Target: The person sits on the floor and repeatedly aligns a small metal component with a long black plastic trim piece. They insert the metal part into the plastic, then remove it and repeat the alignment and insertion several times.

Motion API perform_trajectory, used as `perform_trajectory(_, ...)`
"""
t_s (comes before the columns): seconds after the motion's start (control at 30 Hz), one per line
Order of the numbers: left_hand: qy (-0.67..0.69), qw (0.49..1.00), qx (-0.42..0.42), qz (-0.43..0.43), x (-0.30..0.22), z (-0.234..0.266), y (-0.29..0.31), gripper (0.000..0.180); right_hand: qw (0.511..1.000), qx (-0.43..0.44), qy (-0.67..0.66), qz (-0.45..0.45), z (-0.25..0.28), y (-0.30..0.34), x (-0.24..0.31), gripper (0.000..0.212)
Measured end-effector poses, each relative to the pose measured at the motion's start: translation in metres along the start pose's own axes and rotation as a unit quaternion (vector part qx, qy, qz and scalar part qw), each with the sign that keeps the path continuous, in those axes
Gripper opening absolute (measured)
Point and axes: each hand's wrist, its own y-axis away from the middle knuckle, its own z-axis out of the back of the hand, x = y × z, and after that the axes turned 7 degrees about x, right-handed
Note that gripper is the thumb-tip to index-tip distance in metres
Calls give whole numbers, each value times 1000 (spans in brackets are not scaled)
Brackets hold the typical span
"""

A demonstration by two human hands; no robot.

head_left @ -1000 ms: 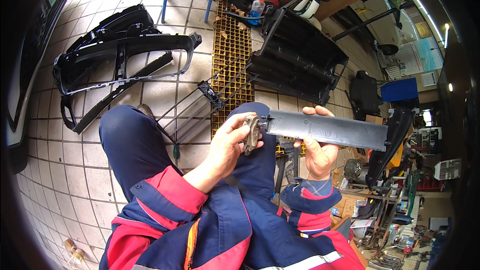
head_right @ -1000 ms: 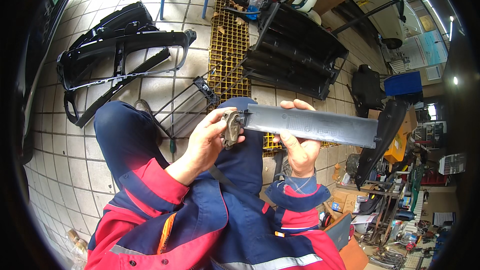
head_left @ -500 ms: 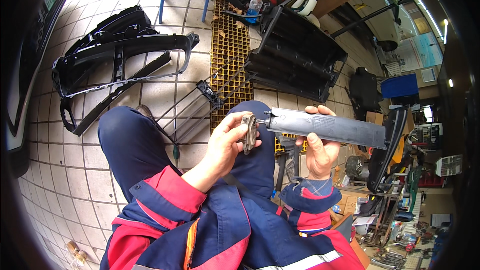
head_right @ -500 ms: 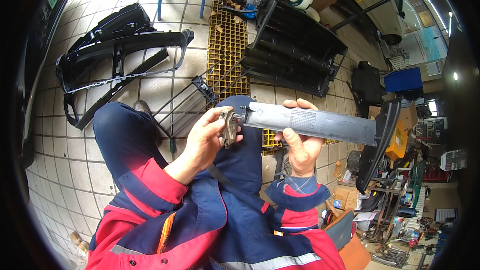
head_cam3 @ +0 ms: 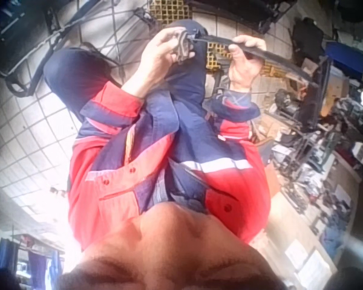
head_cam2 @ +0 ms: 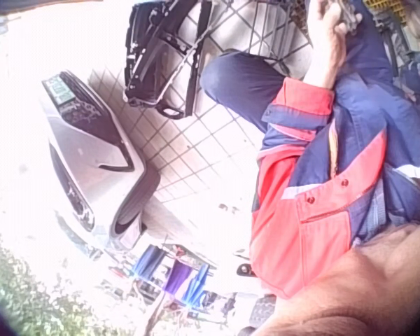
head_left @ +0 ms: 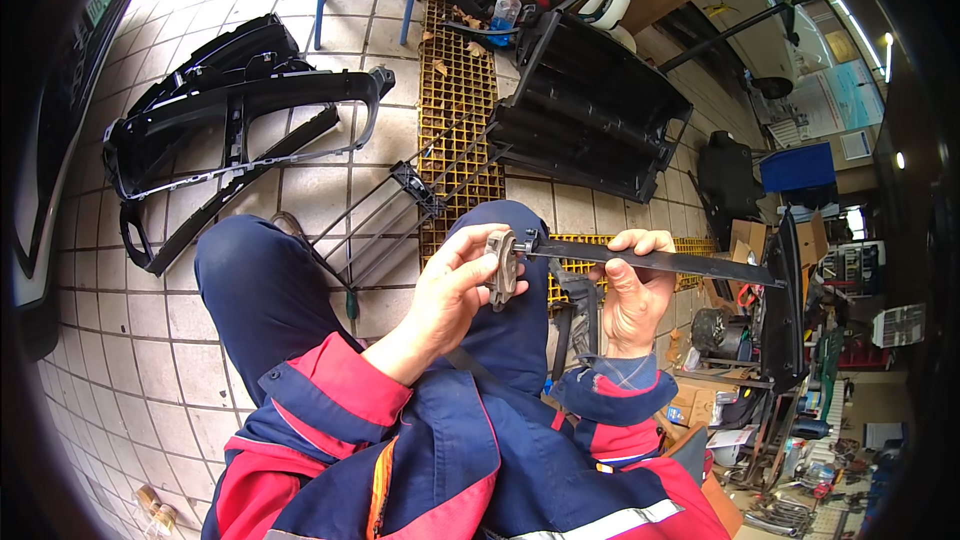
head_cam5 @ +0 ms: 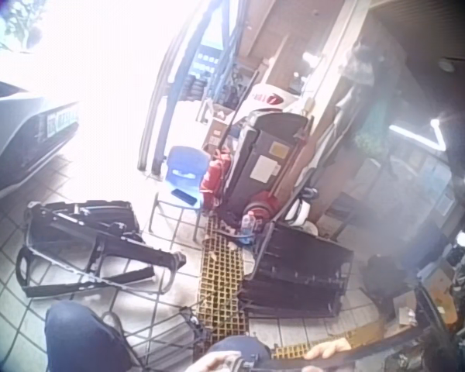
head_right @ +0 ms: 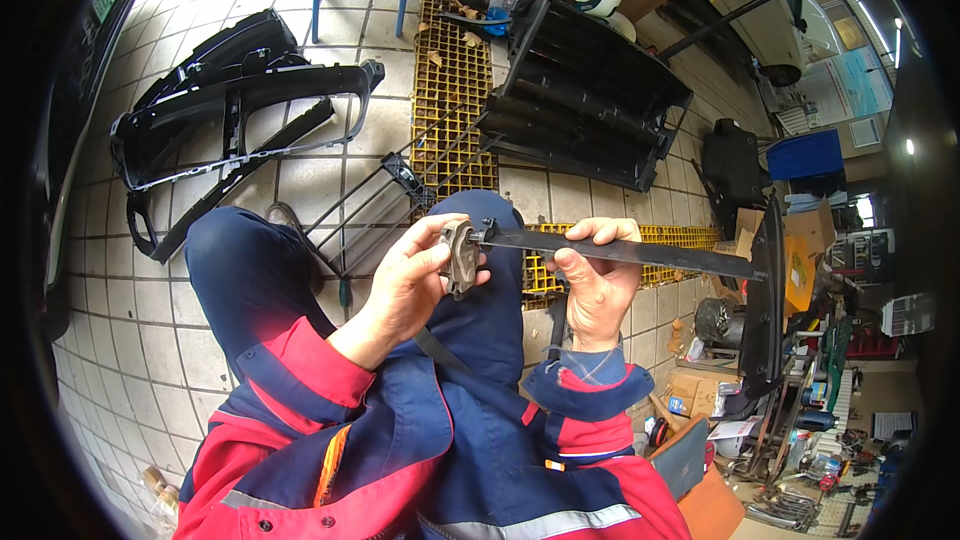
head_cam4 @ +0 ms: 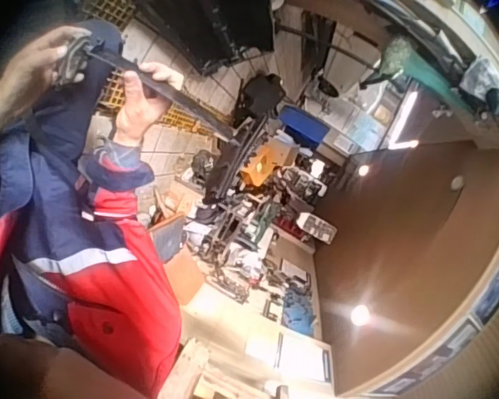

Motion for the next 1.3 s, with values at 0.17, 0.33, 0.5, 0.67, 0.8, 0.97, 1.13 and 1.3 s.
perform_trajectory(0.17, 8, 1000, -2, -2, 1, 1, 0, 42, 999, -8, 40, 36, -1, 1, -2, 50)
perform_trajectory(0.33, 8, 1000, -17, -6, 0, 0, -1, 39, 1000, -8, 26, 16, -6, 3, -4, 48)
perform_trajectory(0.5, -1, 1000, -28, -13, -1, 1, -2, 37, 1000, 2, 6, -12, -9, 4, -5, 47)
perform_trajectory(0.67, 26, 999, -4, 23, -1, 4, -2, 37, 999, 31, 1, -33, -4, 5, -4, 46)
perform_trajectory(0.8, 11, 1000, -8, 6, 2, 1, -1, 39, 999, 47, 18, -21, 0, 5, -5, 48)
perform_trajectory(0.97, -5, 1000, -9, 4, 1, 1, -1, 41, 998, 60, -5, -14, 2, 6, -7, 52)
perform_trajectory(1.13, -6, 1000, -6, 4, 1, 1, -1, 42, 998, 59, -16, -33, 1, 5, -2, 53)
perform_trajectory(1.3, -22, 999, -14, -21, 2, 0, -3, 41, 998, 41, -3, -45, -2, 6, -1, 51)
